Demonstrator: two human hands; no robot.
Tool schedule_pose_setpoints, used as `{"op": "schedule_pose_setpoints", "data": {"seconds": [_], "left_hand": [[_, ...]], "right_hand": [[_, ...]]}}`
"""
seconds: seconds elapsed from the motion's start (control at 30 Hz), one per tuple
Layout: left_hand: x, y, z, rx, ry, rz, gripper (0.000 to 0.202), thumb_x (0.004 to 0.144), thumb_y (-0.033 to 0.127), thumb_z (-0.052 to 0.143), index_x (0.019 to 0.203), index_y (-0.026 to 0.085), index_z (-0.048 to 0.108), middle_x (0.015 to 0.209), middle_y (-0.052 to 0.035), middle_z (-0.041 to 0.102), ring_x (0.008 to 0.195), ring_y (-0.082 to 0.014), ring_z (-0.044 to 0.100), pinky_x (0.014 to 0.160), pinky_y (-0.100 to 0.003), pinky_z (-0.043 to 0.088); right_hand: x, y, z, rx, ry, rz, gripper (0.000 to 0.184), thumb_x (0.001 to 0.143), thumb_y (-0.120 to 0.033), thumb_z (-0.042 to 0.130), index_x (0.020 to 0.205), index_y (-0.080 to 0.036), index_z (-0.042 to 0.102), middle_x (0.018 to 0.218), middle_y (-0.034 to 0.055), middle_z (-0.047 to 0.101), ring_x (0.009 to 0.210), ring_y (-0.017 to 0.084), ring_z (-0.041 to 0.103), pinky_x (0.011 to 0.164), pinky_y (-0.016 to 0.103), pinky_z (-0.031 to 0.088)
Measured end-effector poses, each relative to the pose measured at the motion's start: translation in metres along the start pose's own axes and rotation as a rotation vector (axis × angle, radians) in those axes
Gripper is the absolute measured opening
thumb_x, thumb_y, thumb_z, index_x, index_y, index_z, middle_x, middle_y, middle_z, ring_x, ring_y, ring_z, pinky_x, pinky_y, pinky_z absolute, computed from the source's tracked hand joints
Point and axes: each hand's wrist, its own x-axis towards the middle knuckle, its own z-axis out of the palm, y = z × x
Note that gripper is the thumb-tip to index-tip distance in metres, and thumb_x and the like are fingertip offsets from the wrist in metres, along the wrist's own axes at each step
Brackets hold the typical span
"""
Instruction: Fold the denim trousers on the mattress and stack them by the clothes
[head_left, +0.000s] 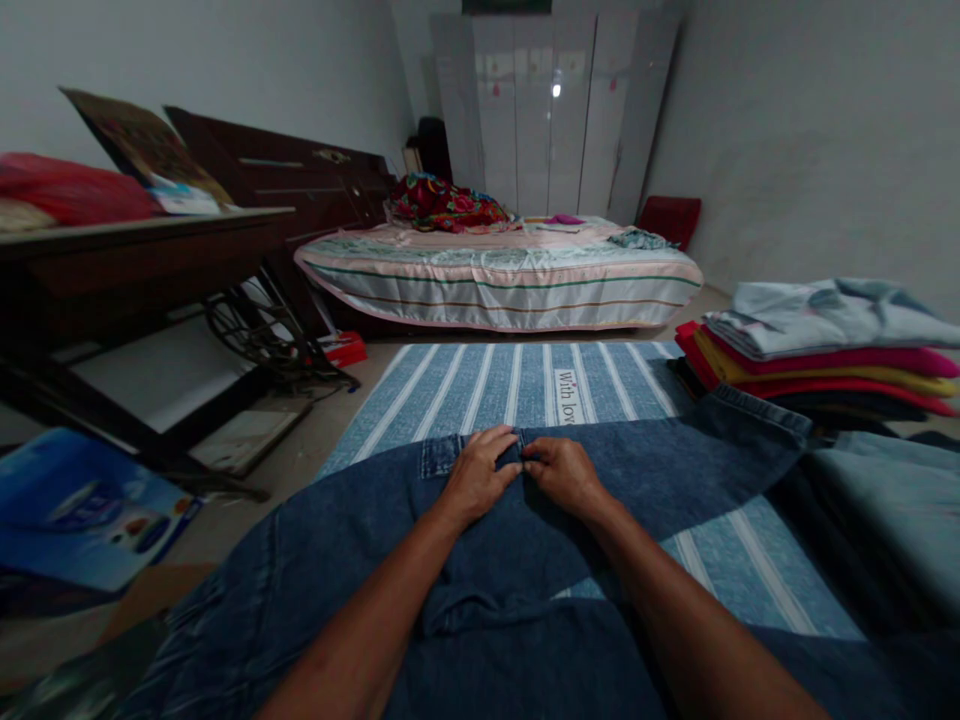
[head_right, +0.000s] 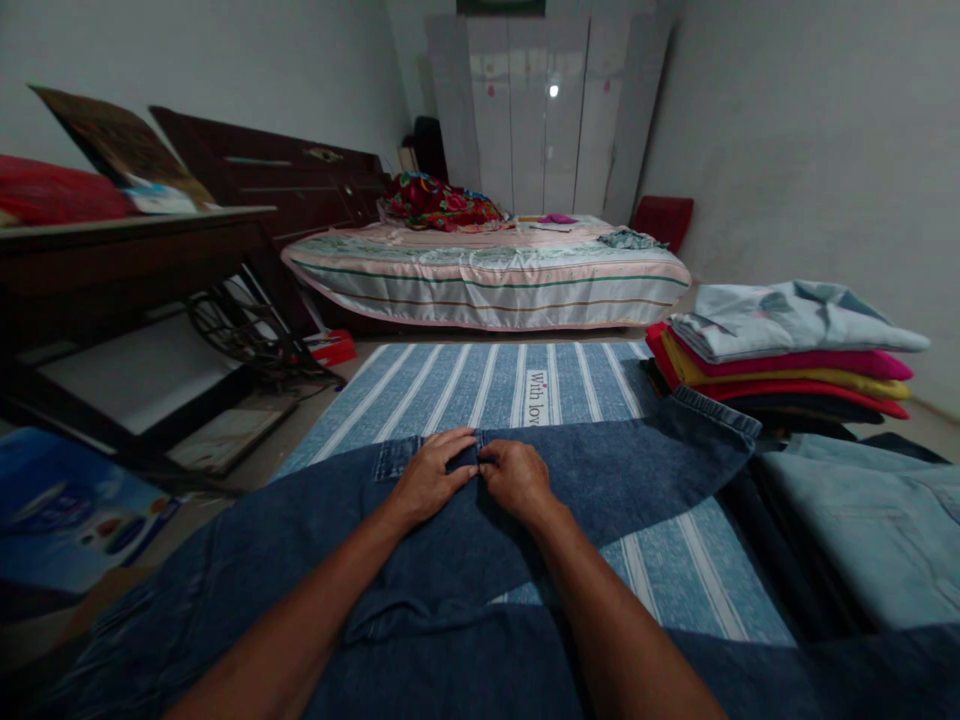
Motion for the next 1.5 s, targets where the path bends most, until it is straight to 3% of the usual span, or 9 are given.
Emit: {"op": "schedule_pose_setpoints", "data": {"seconds": [0.17, 0.3, 0.67, 0.87, 0.97, 1.13, 1.3, 1.5], "left_hand": [[0.001, 0.001, -0.002, 0.009, -0.090, -0.007, 0.035, 0.076, 0.017, 0.060, 0.112, 0.015, 0.063, 0.125, -0.0122, 0.058, 0.118, -0.0242, 0.051, 0.101, -0.044, 0.040], [0.001, 0.003, -0.002, 0.018, -0.115, -0.030, 0.039, 0.075, 0.012, 0.059, 0.114, 0.014, 0.062, 0.126, -0.0119, 0.057, 0.118, -0.0235, 0.050, 0.102, -0.042, 0.039], [0.003, 0.002, -0.002, 0.069, -0.218, -0.068, 0.047, 0.079, 0.023, 0.057, 0.125, 0.014, 0.054, 0.134, -0.0113, 0.051, 0.126, -0.0235, 0.043, 0.107, -0.038, 0.033], [0.002, -0.001, -0.003, 0.082, -0.249, -0.072, 0.053, 0.076, 0.026, 0.059, 0.127, 0.018, 0.052, 0.137, -0.0089, 0.048, 0.129, -0.0244, 0.039, 0.107, -0.041, 0.031], [0.007, -0.001, -0.010, 0.030, -0.282, -0.059, 0.046, 0.077, 0.025, 0.057, 0.122, 0.015, 0.056, 0.134, -0.0101, 0.051, 0.126, -0.0224, 0.043, 0.107, -0.037, 0.033], [0.019, 0.001, -0.014, 0.073, -0.229, -0.039, 0.035, 0.082, 0.017, 0.045, 0.113, 0.017, 0.063, 0.123, -0.0073, 0.060, 0.117, -0.0197, 0.052, 0.104, -0.034, 0.037], [0.017, -0.004, 0.000, 0.188, -0.288, 0.044, 0.042, 0.089, 0.020, 0.034, 0.127, 0.014, 0.051, 0.136, -0.0109, 0.049, 0.127, -0.0199, 0.043, 0.107, -0.037, 0.033], [0.011, -0.014, 0.005, 0.234, -0.367, 0.031, 0.049, 0.093, 0.029, 0.025, 0.139, 0.016, 0.035, 0.146, -0.0092, 0.035, 0.135, -0.0188, 0.030, 0.111, -0.044, 0.024]], "right_hand": [[-0.005, -0.010, 0.002, -0.116, 0.050, 0.004, 0.023, 0.080, -0.024, 0.052, 0.095, -0.028, 0.069, 0.091, 0.0001, 0.070, 0.084, 0.017, 0.063, 0.073, 0.026, 0.044], [-0.008, -0.016, 0.007, -0.306, 0.156, -0.116, 0.025, 0.086, -0.027, 0.047, 0.099, -0.026, 0.069, 0.101, 0.0069, 0.063, 0.096, 0.020, 0.055, 0.081, 0.029, 0.040], [-0.006, -0.009, 0.003, -0.398, 0.044, -0.026, 0.032, 0.087, -0.034, 0.050, 0.117, -0.033, 0.061, 0.132, 0.0100, 0.046, 0.124, 0.025, 0.036, 0.100, 0.044, 0.027], [-0.005, -0.007, 0.002, -0.378, 0.009, 0.005, 0.034, 0.088, -0.037, 0.048, 0.119, -0.033, 0.060, 0.134, 0.0109, 0.045, 0.127, 0.026, 0.035, 0.102, 0.045, 0.026], [-0.005, -0.008, 0.003, -0.375, 0.012, 0.003, 0.034, 0.088, -0.039, 0.049, 0.119, -0.034, 0.060, 0.134, 0.0096, 0.046, 0.127, 0.025, 0.036, 0.102, 0.045, 0.026], [-0.005, -0.008, 0.002, -0.365, 0.015, -0.005, 0.033, 0.087, -0.040, 0.050, 0.117, -0.032, 0.061, 0.133, 0.0097, 0.047, 0.126, 0.026, 0.037, 0.101, 0.044, 0.027], [-0.004, -0.006, 0.002, -0.329, 0.019, -0.020, 0.034, 0.087, -0.042, 0.050, 0.119, -0.034, 0.059, 0.132, 0.0091, 0.047, 0.126, 0.025, 0.037, 0.102, 0.045, 0.024], [-0.003, -0.003, 0.003, -0.304, 0.037, -0.027, 0.038, 0.087, -0.042, 0.049, 0.124, -0.032, 0.054, 0.132, 0.0086, 0.047, 0.127, 0.024, 0.035, 0.103, 0.047, 0.022]]}}
